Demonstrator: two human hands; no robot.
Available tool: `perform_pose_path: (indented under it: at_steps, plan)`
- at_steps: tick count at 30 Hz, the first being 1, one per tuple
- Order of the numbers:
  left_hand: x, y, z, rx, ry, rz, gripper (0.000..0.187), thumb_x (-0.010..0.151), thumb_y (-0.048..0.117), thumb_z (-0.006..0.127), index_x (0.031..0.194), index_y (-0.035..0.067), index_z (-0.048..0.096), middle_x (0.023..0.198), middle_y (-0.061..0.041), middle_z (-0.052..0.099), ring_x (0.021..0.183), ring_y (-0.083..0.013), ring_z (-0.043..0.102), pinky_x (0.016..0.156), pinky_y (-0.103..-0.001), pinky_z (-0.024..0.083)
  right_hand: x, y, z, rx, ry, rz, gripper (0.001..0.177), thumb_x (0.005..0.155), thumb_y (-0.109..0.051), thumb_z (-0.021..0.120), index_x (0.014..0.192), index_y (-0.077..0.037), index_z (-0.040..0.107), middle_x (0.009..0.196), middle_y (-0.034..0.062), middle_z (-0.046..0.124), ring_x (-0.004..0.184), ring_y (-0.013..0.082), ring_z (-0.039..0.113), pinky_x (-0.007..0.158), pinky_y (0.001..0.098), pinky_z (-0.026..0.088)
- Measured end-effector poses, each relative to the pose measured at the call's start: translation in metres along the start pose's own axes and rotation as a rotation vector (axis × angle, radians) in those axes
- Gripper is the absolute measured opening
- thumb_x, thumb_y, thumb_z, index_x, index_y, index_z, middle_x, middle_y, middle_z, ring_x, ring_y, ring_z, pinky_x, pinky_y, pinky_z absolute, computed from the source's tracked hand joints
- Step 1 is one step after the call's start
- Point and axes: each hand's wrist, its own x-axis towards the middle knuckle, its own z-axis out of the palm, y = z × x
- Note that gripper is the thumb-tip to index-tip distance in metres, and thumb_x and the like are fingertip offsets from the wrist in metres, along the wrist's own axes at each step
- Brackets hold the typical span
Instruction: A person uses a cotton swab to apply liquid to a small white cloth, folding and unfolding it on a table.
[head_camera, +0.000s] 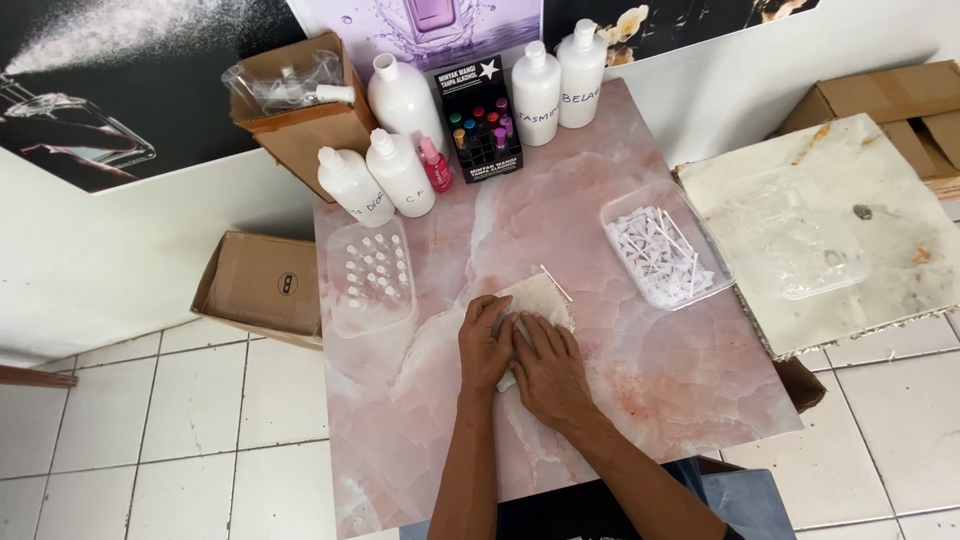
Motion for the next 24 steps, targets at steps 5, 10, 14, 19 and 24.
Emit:
perform_pose_path:
  at_steps: [5, 10, 14, 19, 24]
  plan:
    - [0.004, 0.002, -0.004, -0.025, -0.036, 0.005, 0.033, 0.085, -0.001, 0.077, 0.117, 0.002, 0.074, 0.106, -0.015, 0.066, 0.102, -0.0306, 0.069, 0.089, -0.043, 0.055, 0.0, 0.0, -0.001, -0.025, 0.031, 0.013, 0.04, 0.103, -0.032, 0.053, 0.138, -0.014, 0.062, 0.149, 0.012, 0.05, 0.14, 0.0279, 0.042, 0.112, 0.0491, 0.029]
    - [0.005, -0.002, -0.004, -0.029, -0.042, 0.004, 0.037, 0.082, -0.004, 0.078, 0.118, 0.002, 0.073, 0.105, -0.014, 0.067, 0.1, -0.0287, 0.069, 0.091, -0.041, 0.055, -0.002, 0.008, -0.002, 0.049, 0.067, 0.015, 0.032, 0.107, -0.027, 0.05, 0.131, -0.015, 0.067, 0.143, 0.0107, 0.057, 0.133, 0.0271, 0.049, 0.106, 0.0485, 0.034]
    - [0.007, 0.013, -0.006, -0.066, -0.013, -0.009, 0.046, 0.081, 0.001, 0.083, 0.125, -0.001, 0.067, 0.108, -0.018, 0.067, 0.105, -0.0317, 0.068, 0.095, -0.046, 0.053, 0.001, 0.016, -0.019, 0.319, 0.145, 0.034, 0.025, 0.103, -0.019, 0.059, 0.123, -0.013, 0.072, 0.133, 0.0112, 0.066, 0.122, 0.0267, 0.062, 0.102, 0.0452, 0.045]
    - [0.009, 0.023, -0.002, -0.002, 0.101, 0.02, 0.044, 0.088, 0.01, 0.08, 0.128, -0.002, 0.063, 0.116, -0.019, 0.065, 0.113, -0.0335, 0.064, 0.102, -0.049, 0.049, 0.006, 0.032, -0.041, 0.474, 0.205, 0.016, 0.016, 0.098, -0.015, 0.066, 0.109, -0.014, 0.078, 0.116, 0.0045, 0.075, 0.109, 0.0191, 0.072, 0.093, 0.0351, 0.055]
    - [0.012, 0.031, 0.036, 0.12, 0.336, 0.344, 0.02, 0.083, 0.002, 0.081, 0.103, 0.003, 0.076, 0.106, -0.012, 0.067, 0.097, -0.0292, 0.068, 0.089, -0.04, 0.055, 0.013, 0.044, -0.068, 0.486, 0.376, 0.047, 0.011, 0.087, -0.004, 0.076, 0.095, -0.01, 0.081, 0.088, 0.0058, 0.079, 0.081, 0.025, 0.076, 0.071, 0.0372, 0.061]
